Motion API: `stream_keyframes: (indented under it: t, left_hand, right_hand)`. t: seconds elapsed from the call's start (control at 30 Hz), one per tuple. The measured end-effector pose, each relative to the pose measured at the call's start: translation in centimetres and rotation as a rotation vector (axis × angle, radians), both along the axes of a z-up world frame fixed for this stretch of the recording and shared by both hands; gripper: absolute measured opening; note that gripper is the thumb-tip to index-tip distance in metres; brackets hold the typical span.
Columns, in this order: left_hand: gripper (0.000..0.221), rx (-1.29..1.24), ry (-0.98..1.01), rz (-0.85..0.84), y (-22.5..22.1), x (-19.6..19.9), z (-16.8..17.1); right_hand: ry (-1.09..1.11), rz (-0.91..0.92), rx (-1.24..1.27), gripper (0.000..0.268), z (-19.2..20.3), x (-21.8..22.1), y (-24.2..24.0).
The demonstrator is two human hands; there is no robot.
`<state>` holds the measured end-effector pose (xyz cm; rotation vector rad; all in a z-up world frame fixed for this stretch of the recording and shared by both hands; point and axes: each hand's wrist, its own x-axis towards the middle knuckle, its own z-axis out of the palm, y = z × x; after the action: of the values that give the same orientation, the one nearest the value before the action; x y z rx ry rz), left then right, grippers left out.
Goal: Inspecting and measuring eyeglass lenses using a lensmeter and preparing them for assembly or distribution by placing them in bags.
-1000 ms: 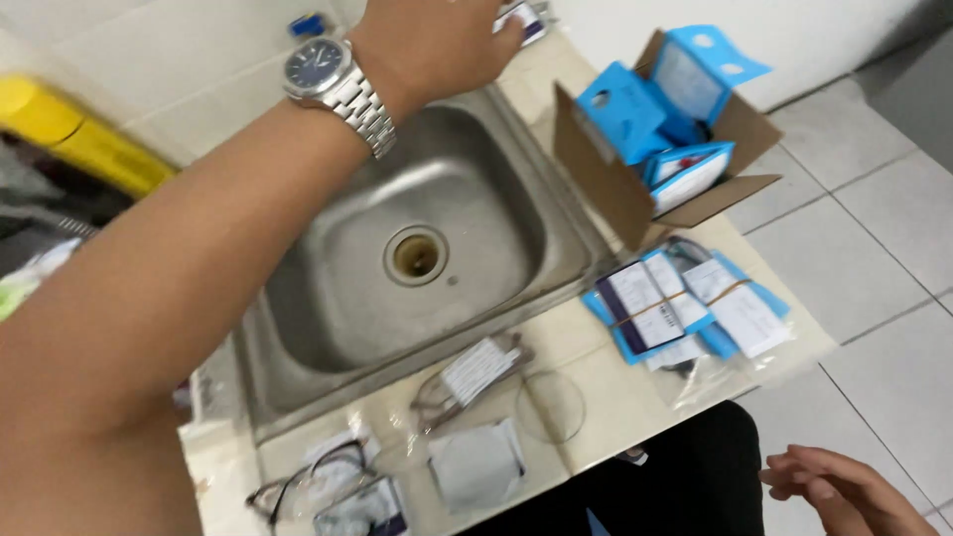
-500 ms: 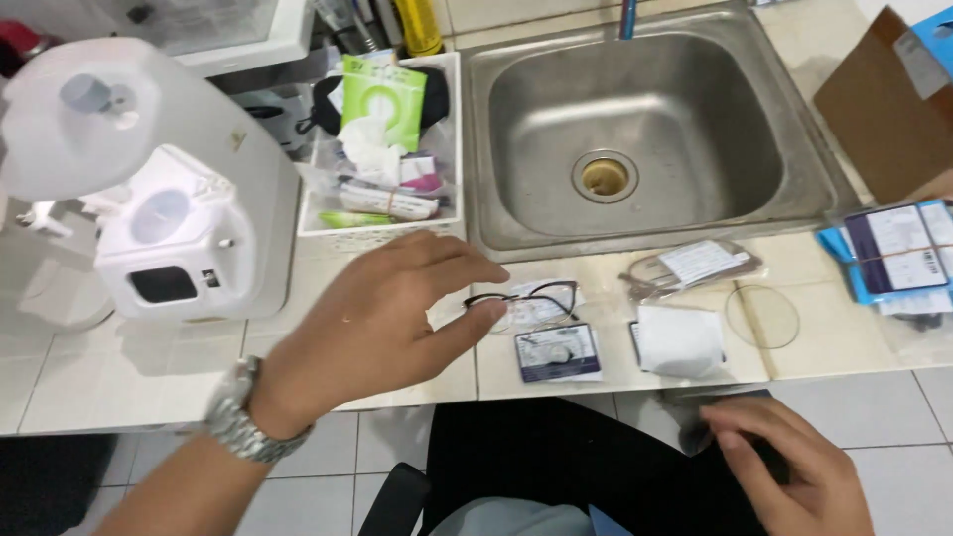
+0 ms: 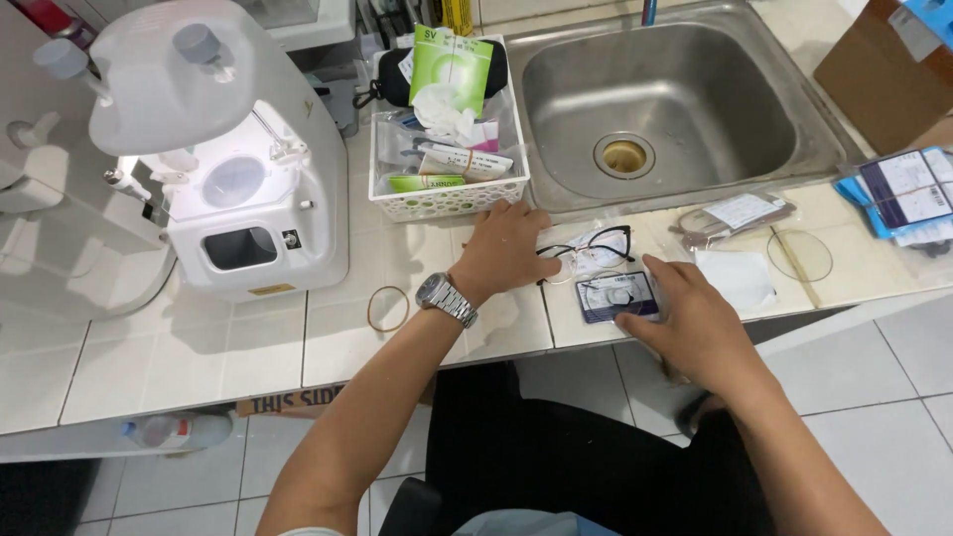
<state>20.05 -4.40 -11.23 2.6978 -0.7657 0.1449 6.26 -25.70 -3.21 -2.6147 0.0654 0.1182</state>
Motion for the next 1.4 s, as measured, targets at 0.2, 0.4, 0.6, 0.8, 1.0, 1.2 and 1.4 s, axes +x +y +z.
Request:
stream_keyframes:
  t: [0.2, 0.4, 0.6, 0.8, 1.0, 1.2, 1.4]
  left_hand:
    - [0.038, -0.038, 0.152, -0.007, 3.5, 0.8, -0.7]
    - [0.038, 0.184, 0.231, 0.083, 10.4, -1.4, 3.8]
    - [0.041, -0.037, 0.309, 0.138, 11.9, -3.4, 5.8]
    - [0.035, -0.255, 0.334, 0.159, 13.6, -2.9, 6.2]
    - [0.037, -0.228, 0.295, 0.158, 14.6, -1.0, 4.4]
    - [0.016, -0.148, 0.214, 0.193, 14.7, 0.6, 1.9]
    - [0.025, -0.075, 0.118, 0.225, 14.3, -0.7, 3.0]
  right_hand:
    - [0.093, -0.018, 0.054, 0.076, -1.5, 1.4, -0.4]
    - [0.173, 0.060, 0.085, 0.067, -1.3, 1.6, 1.5]
    - [0.172, 0.178, 0.073, 0.067, -1.1, 2.5, 4.2]
    - [0.201, 0.271, 0.021, 0.087, 2.8, 0.9, 5.5]
    - [0.203, 0.323, -0.018, 0.085, 2.3, 1.3, 5.8]
    - [0.177, 0.317, -0.002, 0.079, 1.0, 1.7, 6.7]
    - [0.131, 0.295, 0.031, 0.078, 1.2, 1.6, 7.5]
